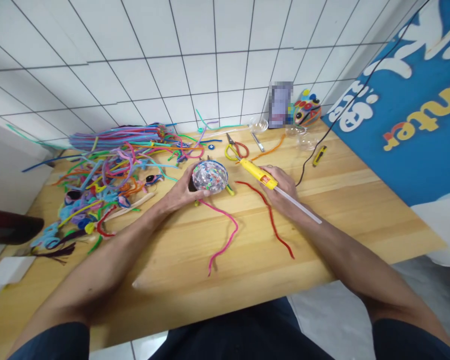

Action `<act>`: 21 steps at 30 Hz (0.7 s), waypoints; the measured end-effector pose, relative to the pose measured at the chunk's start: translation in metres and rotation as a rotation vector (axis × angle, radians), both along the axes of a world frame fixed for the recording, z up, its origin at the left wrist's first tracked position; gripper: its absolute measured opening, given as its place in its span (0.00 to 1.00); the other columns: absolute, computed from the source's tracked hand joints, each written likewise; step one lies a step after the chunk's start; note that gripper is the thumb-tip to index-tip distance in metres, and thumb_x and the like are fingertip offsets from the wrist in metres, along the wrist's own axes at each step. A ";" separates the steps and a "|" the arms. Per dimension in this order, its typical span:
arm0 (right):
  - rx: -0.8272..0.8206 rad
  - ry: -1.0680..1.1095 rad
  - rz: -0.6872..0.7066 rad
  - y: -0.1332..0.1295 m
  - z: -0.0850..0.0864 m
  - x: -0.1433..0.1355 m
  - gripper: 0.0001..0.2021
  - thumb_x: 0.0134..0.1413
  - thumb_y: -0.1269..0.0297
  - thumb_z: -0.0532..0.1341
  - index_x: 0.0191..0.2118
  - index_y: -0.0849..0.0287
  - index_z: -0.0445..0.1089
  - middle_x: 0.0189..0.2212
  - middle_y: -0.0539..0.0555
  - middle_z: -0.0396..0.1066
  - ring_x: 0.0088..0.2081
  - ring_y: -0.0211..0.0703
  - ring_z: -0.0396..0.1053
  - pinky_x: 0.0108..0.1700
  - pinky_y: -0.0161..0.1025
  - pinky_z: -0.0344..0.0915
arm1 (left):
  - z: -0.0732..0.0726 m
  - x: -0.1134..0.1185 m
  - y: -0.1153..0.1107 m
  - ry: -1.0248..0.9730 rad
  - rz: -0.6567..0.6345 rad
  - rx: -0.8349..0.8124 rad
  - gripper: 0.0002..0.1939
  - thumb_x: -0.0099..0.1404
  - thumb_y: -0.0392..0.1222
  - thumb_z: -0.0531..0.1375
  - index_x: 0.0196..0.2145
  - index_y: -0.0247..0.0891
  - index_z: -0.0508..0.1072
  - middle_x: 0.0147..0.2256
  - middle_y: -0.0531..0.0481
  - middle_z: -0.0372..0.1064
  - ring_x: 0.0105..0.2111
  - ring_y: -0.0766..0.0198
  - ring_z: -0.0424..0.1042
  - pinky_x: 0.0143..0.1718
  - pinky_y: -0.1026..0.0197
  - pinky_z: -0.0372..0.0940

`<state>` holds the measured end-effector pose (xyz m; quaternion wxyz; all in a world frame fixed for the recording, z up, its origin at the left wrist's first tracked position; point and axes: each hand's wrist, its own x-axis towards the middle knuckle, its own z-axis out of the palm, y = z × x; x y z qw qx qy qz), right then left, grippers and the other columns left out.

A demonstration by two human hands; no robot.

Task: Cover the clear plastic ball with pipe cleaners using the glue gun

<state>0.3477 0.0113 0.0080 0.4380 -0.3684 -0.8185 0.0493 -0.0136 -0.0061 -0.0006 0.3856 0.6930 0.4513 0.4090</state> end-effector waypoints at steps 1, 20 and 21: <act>0.002 0.004 0.008 0.000 0.000 0.000 0.15 0.74 0.61 0.61 0.61 0.51 0.73 0.51 0.58 0.83 0.51 0.51 0.81 0.55 0.49 0.78 | 0.000 0.001 0.000 0.003 0.024 0.009 0.56 0.55 0.64 0.78 0.73 0.45 0.62 0.71 0.36 0.64 0.71 0.35 0.67 0.75 0.34 0.61; 0.036 0.041 -0.028 0.004 -0.005 0.000 0.13 0.71 0.63 0.63 0.58 0.52 0.75 0.47 0.57 0.84 0.47 0.51 0.82 0.50 0.47 0.79 | -0.014 0.017 0.015 -0.412 0.215 0.113 0.56 0.47 0.67 0.81 0.61 0.49 0.56 0.68 0.38 0.62 0.68 0.45 0.70 0.66 0.39 0.72; 0.036 0.043 -0.030 0.004 -0.005 0.000 0.13 0.71 0.63 0.63 0.58 0.52 0.75 0.46 0.57 0.84 0.47 0.51 0.82 0.50 0.48 0.79 | -0.014 0.017 0.014 -0.410 0.222 0.111 0.56 0.47 0.67 0.81 0.62 0.49 0.56 0.68 0.38 0.62 0.68 0.44 0.70 0.66 0.38 0.72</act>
